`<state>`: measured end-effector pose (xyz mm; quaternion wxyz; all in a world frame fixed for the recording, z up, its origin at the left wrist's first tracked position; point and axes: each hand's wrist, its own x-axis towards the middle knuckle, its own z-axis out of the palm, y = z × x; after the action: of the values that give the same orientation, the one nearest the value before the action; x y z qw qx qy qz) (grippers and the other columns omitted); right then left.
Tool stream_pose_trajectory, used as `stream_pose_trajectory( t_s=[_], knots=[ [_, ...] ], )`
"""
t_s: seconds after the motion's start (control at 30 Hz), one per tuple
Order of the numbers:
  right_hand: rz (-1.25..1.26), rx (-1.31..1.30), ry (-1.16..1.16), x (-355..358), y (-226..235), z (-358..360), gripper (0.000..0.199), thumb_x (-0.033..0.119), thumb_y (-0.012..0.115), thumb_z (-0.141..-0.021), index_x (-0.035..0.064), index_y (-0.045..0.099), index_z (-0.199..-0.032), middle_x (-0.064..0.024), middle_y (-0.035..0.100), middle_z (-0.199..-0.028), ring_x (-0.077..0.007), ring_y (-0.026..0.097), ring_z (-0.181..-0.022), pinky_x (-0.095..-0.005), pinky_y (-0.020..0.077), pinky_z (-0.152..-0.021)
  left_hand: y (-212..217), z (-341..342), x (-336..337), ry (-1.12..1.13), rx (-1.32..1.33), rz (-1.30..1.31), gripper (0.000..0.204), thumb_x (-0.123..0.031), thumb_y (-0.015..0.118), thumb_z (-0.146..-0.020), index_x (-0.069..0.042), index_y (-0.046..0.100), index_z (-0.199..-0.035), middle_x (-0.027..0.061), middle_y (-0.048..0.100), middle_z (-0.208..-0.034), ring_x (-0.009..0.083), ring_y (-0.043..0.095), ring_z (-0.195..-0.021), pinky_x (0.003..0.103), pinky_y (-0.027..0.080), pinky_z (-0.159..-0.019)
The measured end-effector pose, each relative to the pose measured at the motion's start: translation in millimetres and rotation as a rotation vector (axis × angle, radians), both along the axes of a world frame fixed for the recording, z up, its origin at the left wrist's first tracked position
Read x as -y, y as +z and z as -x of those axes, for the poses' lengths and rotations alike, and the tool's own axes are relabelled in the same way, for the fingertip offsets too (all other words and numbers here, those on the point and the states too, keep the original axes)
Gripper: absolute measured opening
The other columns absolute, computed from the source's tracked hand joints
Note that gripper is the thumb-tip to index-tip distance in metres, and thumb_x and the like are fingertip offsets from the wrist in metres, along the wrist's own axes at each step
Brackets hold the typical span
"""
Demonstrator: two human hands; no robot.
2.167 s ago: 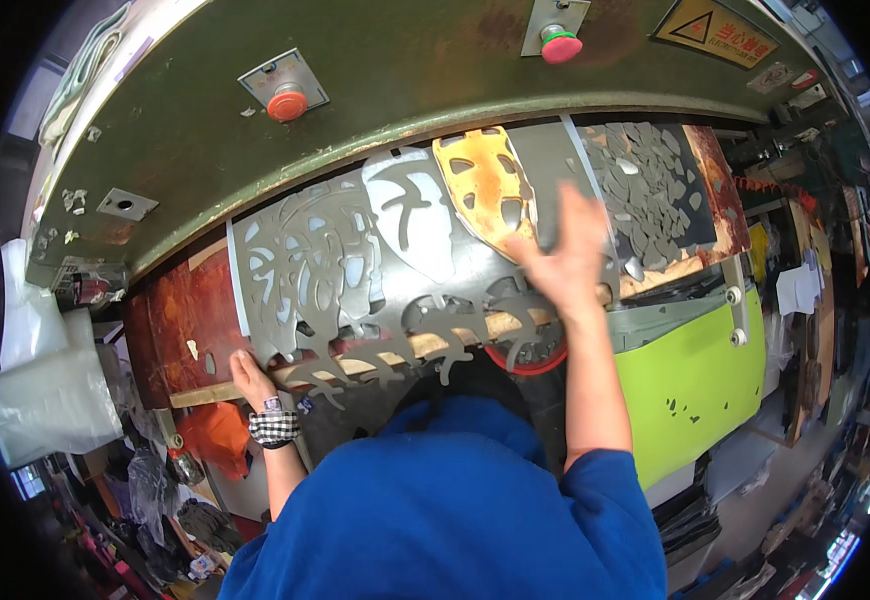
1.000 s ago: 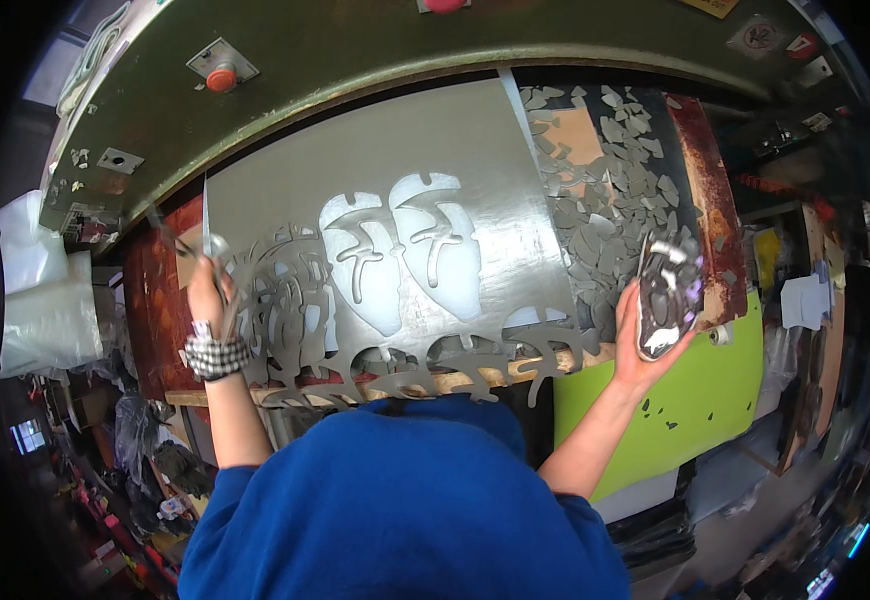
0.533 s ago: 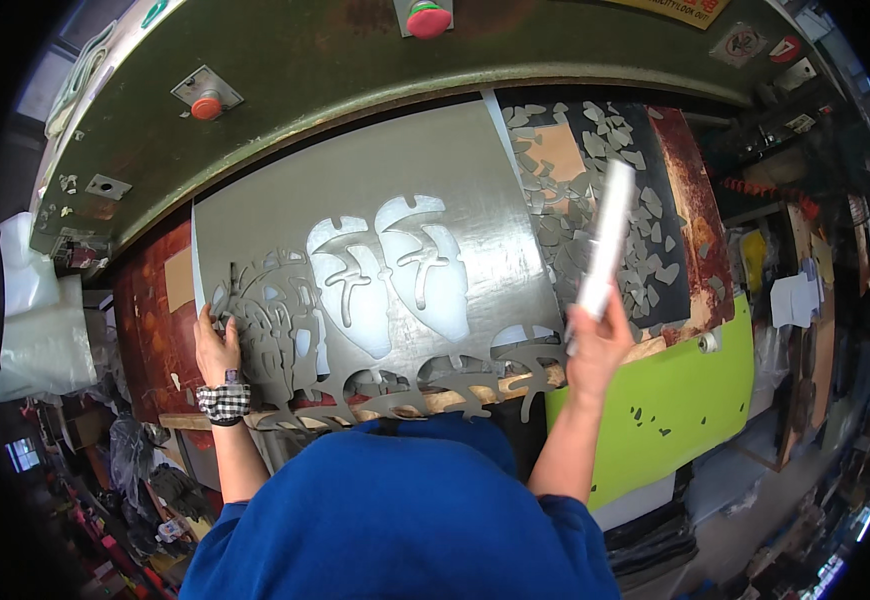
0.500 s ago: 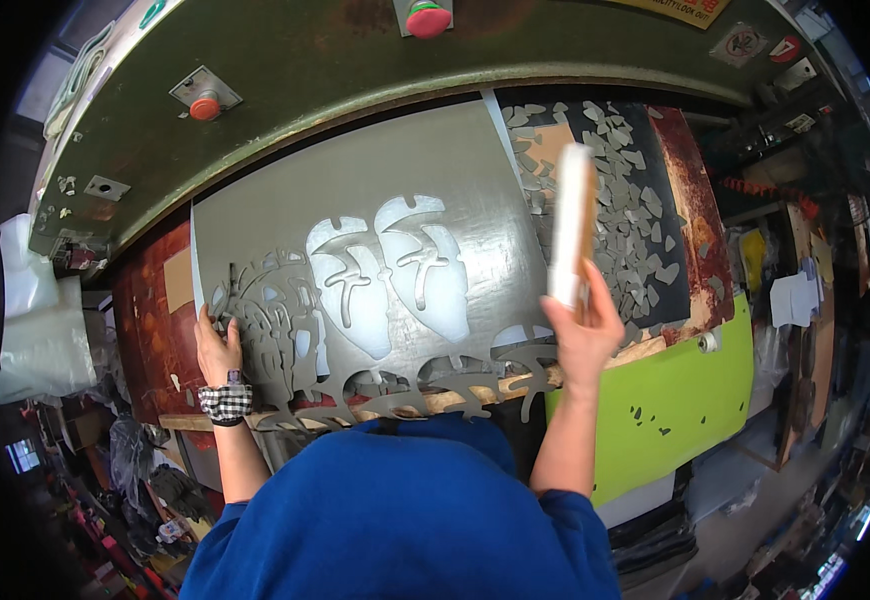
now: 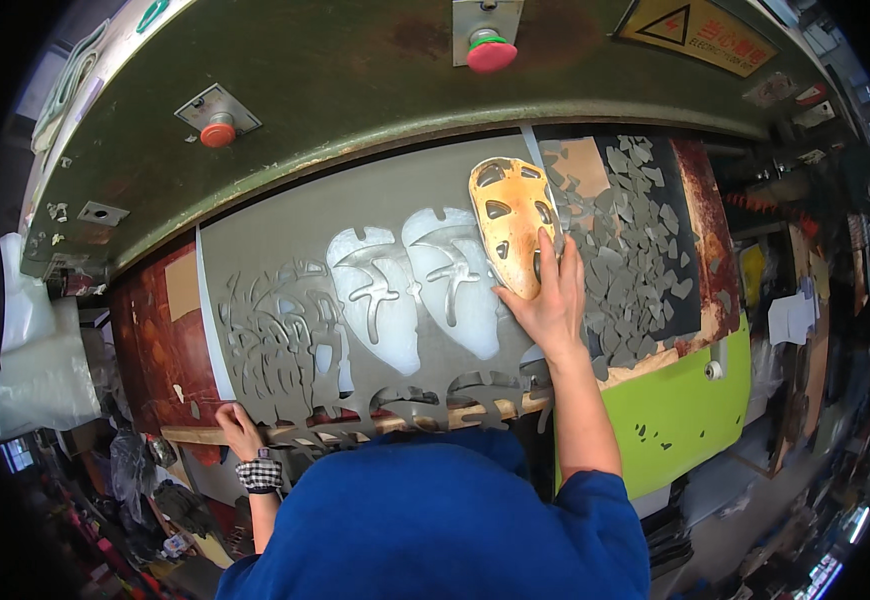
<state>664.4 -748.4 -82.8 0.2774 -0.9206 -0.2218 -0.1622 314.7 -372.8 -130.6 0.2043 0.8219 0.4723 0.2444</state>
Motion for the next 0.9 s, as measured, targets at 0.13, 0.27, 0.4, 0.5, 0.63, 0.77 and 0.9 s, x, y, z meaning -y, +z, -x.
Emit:
stream_pose_trajectory(
  t_s=[0.13,0.27,0.4,0.5,0.63,0.77,0.9],
  knots=[
    [-0.096,0.022,-0.124,-16,2,-4,0.094,0.016,0.088,-0.054,0.0023,0.042,-0.135,-0.0294,0.044,-0.13,-0.0451,0.047,-0.115,-0.0465,0.0435,-0.095,-8,-3,-13,-0.204,-0.04,-0.034,0.025,-0.02,0.043,-0.1,-0.002,0.053,-0.087,0.022,0.05,-0.07,0.039,0.048,-0.061,0.041,0.042,-0.056],
    [-0.257,0.054,-0.141,-34,1,-7,0.082,0.008,0.087,-0.056,-0.002,0.048,-0.128,-0.026,0.054,-0.124,-0.0406,0.052,-0.117,-0.0424,0.0449,-0.097,-2,-15,-38,-0.127,-0.043,-0.183,0.026,-0.022,0.043,-0.1,-0.002,0.054,-0.088,0.0225,0.054,-0.071,0.0404,0.051,-0.061,0.043,0.043,-0.056],
    [-0.28,-0.032,-0.07,-59,-7,-19,0.085,0.009,0.086,-0.058,-0.0024,0.044,-0.131,-0.0248,0.051,-0.128,-0.0404,0.051,-0.118,-0.0418,0.0449,-0.097,-7,-39,-68,-0.076,-0.018,-0.141,0.032,-0.022,0.042,-0.101,0.002,0.052,-0.083,0.0215,0.05,-0.066,0.0363,0.046,-0.058,0.041,0.041,-0.056],
    [-0.293,-0.065,-0.091,-69,-8,-33,0.09,0.009,0.086,-0.057,-0.0021,0.04,-0.134,-0.0247,0.049,-0.129,-0.0409,0.049,-0.119,-0.0413,0.0452,-0.097,-7,-55,-85,-0.123,0.002,-0.133,0.034,-0.022,0.042,-0.101,0.002,0.048,-0.078,0.0205,0.046,-0.063,0.034,0.04,-0.056,0.039,0.039,-0.054],
    [-0.689,-0.297,-0.247,-81,10,-58,0.081,0.005,0.077,-0.071,-0.0015,0.034,-0.139,-0.0193,0.044,-0.137,-0.0306,0.045,-0.125,-0.038,0.0468,-0.095,1,-76,-98,-0.122,0.008,-0.094,0.035,-0.022,0.042,-0.101,0.002,0.043,-0.075,0.02,0.04,-0.061,0.0333,0.034,-0.054,0.039,0.036,-0.051],
    [-0.55,0.065,-0.261,-106,56,-115,0.07,0.032,0.052,-0.093,-0.0053,0.021,-0.144,-0.0266,0.03,-0.143,-0.0356,0.033,-0.132,-0.0437,0.0328,-0.104,11,-103,-109,-0.122,0.005,-0.084,0.032,-0.021,0.044,-0.099,0.001,0.045,-0.076,0.0223,0.043,-0.063,0.037,0.038,-0.054,0.042,0.037,-0.051],
    [-0.261,0.238,-0.273,-160,76,-167,0.088,0.052,0.041,-0.094,-0.0108,0.004,-0.143,-0.0356,0.008,-0.147,-0.0466,0.01,-0.138,-0.0502,0.0085,-0.112,16,-135,-128,-0.144,0.038,-0.096,0.033,-0.021,0.044,-0.099,0.002,0.045,-0.076,0.0233,0.043,-0.064,0.0369,0.038,-0.054,0.042,0.037,-0.051]
  ],
)
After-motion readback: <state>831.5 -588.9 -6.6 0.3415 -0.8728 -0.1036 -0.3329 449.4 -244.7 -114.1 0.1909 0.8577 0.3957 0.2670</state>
